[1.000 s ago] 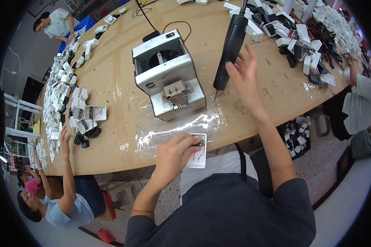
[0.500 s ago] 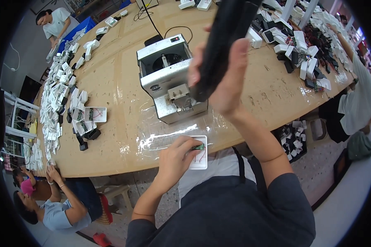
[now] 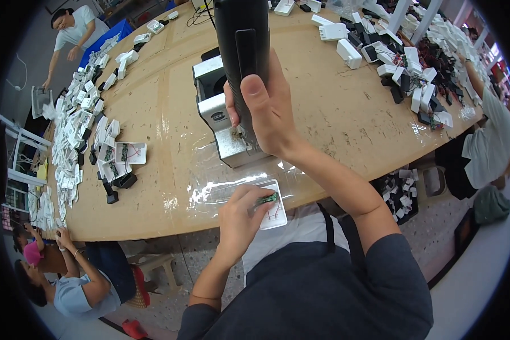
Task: Assembling small electronic components using an electric screwdriver on a production line.
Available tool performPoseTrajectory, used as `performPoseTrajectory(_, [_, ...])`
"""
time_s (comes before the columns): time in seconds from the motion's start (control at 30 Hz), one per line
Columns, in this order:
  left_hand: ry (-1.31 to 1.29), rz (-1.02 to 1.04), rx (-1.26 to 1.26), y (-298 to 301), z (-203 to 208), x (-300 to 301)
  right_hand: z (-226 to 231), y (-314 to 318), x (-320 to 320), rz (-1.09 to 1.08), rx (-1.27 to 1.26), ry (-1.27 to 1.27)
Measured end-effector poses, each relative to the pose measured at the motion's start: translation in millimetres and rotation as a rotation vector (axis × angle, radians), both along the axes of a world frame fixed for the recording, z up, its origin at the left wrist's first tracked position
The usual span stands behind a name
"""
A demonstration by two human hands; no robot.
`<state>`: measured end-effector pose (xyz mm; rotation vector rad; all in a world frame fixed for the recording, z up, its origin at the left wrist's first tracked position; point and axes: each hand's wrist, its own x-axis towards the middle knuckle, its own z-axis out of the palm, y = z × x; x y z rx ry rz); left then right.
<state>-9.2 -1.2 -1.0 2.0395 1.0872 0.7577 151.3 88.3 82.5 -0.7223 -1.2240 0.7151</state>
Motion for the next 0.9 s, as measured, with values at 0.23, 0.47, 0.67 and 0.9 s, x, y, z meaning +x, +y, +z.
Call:
performPoseTrajectory(0.23, [-0.004, 0.017, 0.030, -1, 2, 2, 1, 4, -2, 0.036, -0.049, -0.053])
performPoseTrajectory(0.47, [-0.022, 0.016, 0.015, -1, 0, 2, -20, -45, 4, 0.083, -0.143, 0.063])
performPoseTrajectory(0.67, [0.008, 0.030, -0.021, -2, 3, 1, -32, -86, 7, 0.148, -0.205, 0.031])
performPoseTrajectory(0.9, [0.008, 0.055, 0.032, -7, 1, 6, -44, -90, 8, 0.138, -0.188, 0.033])
